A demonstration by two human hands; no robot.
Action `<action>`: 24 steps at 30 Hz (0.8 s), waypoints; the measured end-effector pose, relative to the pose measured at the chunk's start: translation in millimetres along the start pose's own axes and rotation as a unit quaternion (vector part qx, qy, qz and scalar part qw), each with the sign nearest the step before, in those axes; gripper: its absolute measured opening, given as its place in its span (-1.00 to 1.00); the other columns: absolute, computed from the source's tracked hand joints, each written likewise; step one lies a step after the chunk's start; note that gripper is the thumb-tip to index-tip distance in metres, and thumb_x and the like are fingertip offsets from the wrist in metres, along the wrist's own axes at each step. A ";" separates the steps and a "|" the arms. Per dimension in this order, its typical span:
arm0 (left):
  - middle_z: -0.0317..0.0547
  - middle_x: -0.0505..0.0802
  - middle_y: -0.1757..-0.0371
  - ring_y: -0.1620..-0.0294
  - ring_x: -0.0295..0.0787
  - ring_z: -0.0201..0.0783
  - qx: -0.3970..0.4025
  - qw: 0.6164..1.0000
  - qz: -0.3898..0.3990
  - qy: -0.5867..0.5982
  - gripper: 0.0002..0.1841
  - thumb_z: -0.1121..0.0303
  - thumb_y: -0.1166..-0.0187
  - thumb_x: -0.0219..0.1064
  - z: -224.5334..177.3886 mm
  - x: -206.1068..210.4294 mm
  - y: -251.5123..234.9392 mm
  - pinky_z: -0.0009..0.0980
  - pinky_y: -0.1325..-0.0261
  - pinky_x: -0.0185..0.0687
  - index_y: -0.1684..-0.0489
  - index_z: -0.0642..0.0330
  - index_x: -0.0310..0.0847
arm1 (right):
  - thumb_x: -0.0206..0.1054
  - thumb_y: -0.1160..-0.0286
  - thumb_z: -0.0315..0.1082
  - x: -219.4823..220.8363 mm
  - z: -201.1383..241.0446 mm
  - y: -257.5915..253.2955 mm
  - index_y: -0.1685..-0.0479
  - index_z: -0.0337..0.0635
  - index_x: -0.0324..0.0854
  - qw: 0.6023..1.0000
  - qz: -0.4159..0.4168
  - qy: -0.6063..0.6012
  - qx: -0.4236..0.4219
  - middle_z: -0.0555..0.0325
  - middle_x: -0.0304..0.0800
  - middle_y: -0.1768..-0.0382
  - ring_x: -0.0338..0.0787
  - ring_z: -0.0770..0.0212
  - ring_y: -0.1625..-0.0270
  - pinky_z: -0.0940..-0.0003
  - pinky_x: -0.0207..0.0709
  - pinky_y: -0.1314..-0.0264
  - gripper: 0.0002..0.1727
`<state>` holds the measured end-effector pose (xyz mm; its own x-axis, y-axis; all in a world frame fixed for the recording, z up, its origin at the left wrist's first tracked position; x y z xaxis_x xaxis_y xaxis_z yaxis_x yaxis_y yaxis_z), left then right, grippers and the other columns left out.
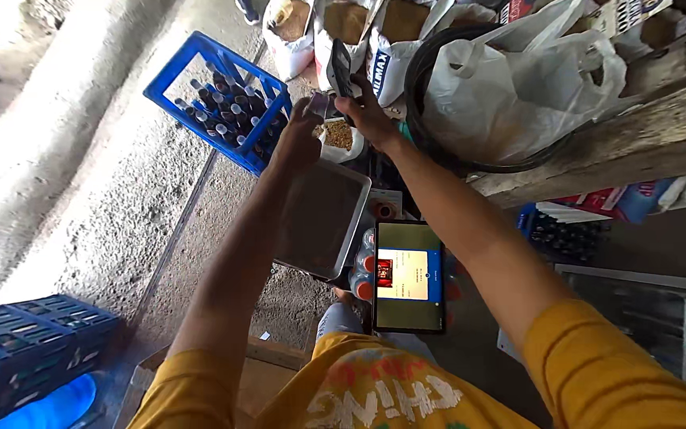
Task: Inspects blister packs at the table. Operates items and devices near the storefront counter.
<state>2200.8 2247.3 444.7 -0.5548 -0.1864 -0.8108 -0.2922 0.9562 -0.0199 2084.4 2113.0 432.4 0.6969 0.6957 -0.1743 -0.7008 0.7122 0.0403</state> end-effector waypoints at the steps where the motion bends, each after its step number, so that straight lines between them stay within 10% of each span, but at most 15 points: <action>1: 0.17 0.51 -0.60 -0.42 0.65 0.08 -0.041 0.997 -0.033 0.048 -0.67 0.38 -0.57 0.27 3.3 -2.1 15.3 0.05 -0.38 0.68 -0.26 0.23 0.67 | 0.45 -0.47 0.08 0.0 9.0 13.0 -0.84 -0.03 0.06 1.000 0.016 0.000 -0.013 -0.17 0.71 -0.26 0.82 0.09 -0.13 0.13 0.75 -0.17 -0.03; 6: 0.18 0.85 0.09 0.29 0.89 -0.01 -0.277 0.869 -0.075 0.402 -0.36 -0.16 -0.80 0.06 55.0 98.5 113.9 -0.01 0.14 0.89 -0.37 0.34 0.46 | 0.35 -0.53 0.08 -10.5 28.0 90.0 -0.86 -0.10 -0.06 0.987 0.145 -0.030 -0.066 -0.07 0.68 -0.32 0.81 0.15 -0.18 0.14 0.75 -0.24 -0.03; 12: 0.35 0.57 -0.56 -0.59 0.51 0.16 -0.212 0.935 -0.224 0.175 -0.25 -0.08 -0.71 0.23 40.8 87.3 163.2 0.12 -0.62 0.44 -0.67 0.38 0.30 | 0.45 -0.28 0.39 -60.0 12.4 193.7 -0.86 -0.14 -0.13 0.967 0.225 -0.068 -0.102 -0.02 0.62 -0.36 0.74 0.15 -0.28 0.19 0.73 -0.27 0.25; 16: 0.15 0.69 -0.45 -0.51 0.60 -0.05 -0.220 0.916 -0.289 0.171 -0.42 -0.05 -0.85 0.00 -23.8 83.6 247.4 -0.01 -0.57 0.50 -0.52 0.25 0.50 | 0.45 -0.29 0.40 -107.2 -35.5 243.9 -0.85 -0.09 -0.10 0.960 0.242 -0.097 -0.099 0.04 0.60 -0.44 0.74 0.12 -0.34 0.12 0.73 -0.35 0.22; 19: -0.19 0.72 -0.43 -0.35 0.69 -0.23 -0.310 0.806 -0.341 0.370 -0.37 -0.24 -0.83 -0.20 -79.8 166.8 359.2 -0.11 -0.29 0.69 -0.66 -0.08 0.37 | 0.51 -0.19 0.37 -118.2 -74.0 258.3 -0.85 0.19 0.02 0.949 0.294 -0.111 -0.037 0.19 0.62 -0.43 0.74 0.17 -0.34 0.13 0.71 -0.34 0.16; 24: 0.13 0.84 -0.20 -0.17 0.82 0.10 -0.428 0.486 -0.314 0.694 -0.17 -0.38 -0.75 -0.38 -169.5 312.8 396.5 0.19 -0.09 0.75 -0.53 0.09 0.46 | 0.37 -0.41 0.30 -136.8 -97.2 256.2 -0.81 0.37 0.09 0.946 0.315 -0.069 0.005 0.28 0.67 -0.43 0.76 0.23 -0.32 0.13 0.73 -0.28 -0.08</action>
<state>1779.4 2529.9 282.4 0.0359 -0.9225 0.3844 -0.6315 0.2772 0.7241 1794.7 2191.2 370.9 0.1545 0.9878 0.0183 -0.9830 0.1519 0.1029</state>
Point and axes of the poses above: each hand's wrist, its own y-axis away from the middle knuckle, its own x-axis out of the palm, z = x × y, the point moved 7 cm from there along -y, towards the middle knuckle
